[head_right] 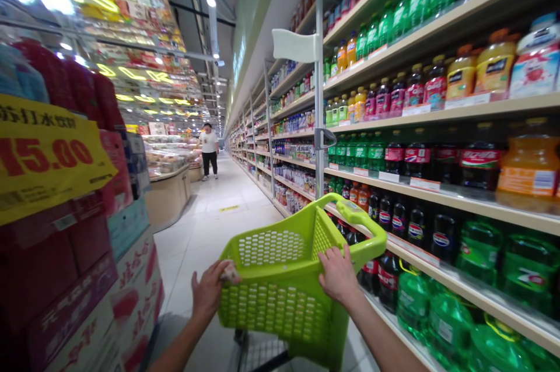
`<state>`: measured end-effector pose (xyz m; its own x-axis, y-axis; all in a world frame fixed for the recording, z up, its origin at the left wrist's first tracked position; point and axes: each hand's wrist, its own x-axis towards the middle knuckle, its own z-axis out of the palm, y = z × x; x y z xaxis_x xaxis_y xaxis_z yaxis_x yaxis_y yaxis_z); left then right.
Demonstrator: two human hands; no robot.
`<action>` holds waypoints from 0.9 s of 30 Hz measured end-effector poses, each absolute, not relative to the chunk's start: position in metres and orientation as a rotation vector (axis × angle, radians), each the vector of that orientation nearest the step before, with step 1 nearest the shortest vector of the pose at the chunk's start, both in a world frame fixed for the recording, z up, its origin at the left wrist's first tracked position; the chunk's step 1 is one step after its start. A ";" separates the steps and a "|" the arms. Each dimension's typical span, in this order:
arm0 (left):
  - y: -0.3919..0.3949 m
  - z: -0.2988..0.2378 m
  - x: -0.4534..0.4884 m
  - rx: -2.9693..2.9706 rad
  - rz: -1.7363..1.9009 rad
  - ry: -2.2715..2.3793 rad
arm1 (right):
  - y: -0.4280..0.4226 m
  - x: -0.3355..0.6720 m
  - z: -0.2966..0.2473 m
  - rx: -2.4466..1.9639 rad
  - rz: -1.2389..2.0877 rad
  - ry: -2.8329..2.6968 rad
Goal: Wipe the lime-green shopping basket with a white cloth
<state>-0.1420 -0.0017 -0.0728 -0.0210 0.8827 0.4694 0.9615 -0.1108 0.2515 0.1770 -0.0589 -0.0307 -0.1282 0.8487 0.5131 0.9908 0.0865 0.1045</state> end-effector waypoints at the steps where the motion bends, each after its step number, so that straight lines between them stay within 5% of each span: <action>1: -0.002 -0.072 -0.152 -2.088 -0.774 -2.001 | -0.059 0.176 -0.031 -1.825 -0.624 -2.043; 11: -0.004 -0.085 -0.054 -2.427 -0.890 -1.861 | -0.061 0.173 -0.031 -1.829 -0.616 -2.034; 20: 0.002 -0.087 -0.156 -2.124 -0.684 -2.180 | -0.062 0.178 -0.032 -1.837 -0.638 -2.012; 27: -0.008 -0.068 -0.047 -2.487 -0.954 -1.909 | -0.060 0.174 -0.032 -1.821 -0.646 -2.022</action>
<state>-0.0475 -0.0083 -0.0676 0.1556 0.9194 0.3613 0.8408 -0.3152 0.4400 0.1740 -0.0603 -0.0324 -0.1183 0.8357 0.5362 0.9918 0.0738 0.1038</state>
